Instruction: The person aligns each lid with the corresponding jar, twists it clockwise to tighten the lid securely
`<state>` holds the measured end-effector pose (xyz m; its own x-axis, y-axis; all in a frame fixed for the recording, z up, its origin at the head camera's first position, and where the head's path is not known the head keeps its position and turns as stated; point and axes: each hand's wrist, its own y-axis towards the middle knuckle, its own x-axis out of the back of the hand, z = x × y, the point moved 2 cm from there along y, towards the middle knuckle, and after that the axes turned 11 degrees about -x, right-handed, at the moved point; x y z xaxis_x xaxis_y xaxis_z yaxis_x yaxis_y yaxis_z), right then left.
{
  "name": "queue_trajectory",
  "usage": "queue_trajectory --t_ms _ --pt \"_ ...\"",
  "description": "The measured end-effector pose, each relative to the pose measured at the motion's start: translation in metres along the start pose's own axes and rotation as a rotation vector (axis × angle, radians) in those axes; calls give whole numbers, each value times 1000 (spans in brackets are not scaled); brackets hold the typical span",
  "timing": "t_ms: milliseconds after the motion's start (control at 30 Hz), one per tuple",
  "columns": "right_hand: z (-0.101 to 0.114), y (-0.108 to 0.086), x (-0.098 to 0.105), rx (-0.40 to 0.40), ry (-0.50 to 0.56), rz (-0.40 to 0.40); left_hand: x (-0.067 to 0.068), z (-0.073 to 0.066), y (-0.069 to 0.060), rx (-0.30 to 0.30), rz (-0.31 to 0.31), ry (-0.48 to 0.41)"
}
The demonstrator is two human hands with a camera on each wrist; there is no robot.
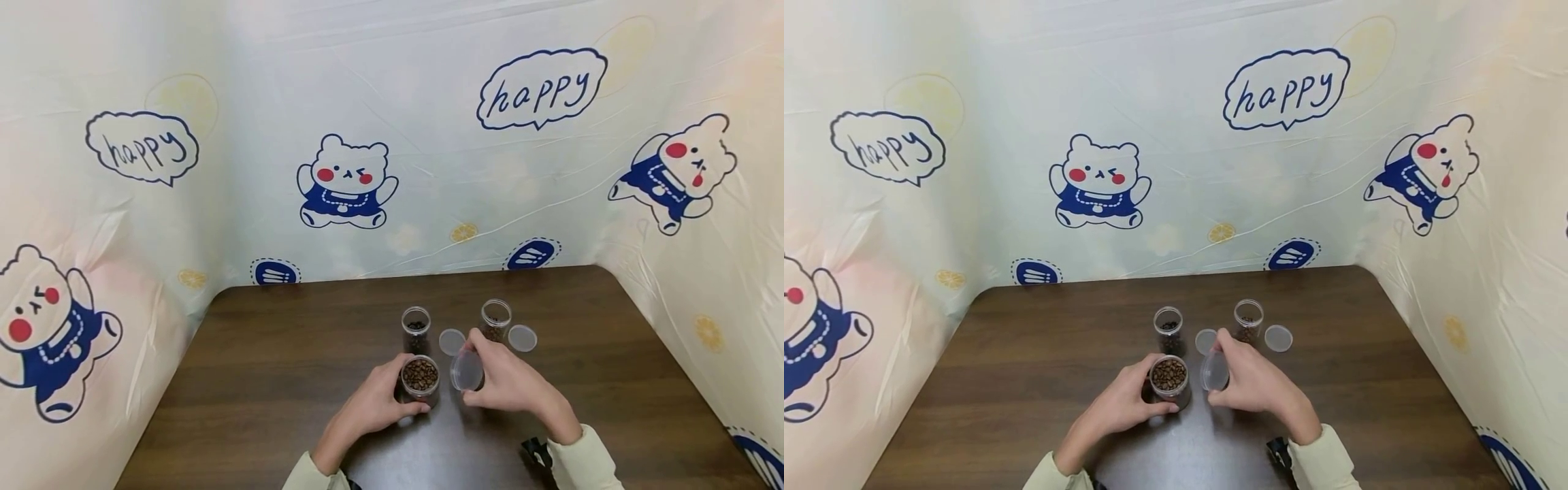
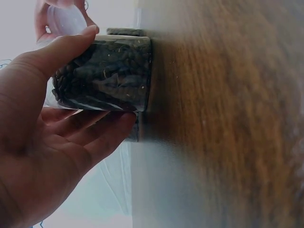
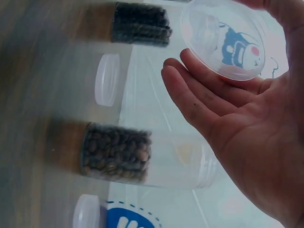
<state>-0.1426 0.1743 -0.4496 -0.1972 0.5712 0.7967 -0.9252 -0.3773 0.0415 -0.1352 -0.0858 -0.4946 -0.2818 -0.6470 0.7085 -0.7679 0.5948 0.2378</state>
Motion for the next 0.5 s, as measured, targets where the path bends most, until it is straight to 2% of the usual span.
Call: queue_trajectory --t_ms 300,500 --pt "19 1 1 116 52 -19 0 2 -2 17 24 -15" --pt "29 5 -5 142 32 -26 0 1 -1 19 23 -13"
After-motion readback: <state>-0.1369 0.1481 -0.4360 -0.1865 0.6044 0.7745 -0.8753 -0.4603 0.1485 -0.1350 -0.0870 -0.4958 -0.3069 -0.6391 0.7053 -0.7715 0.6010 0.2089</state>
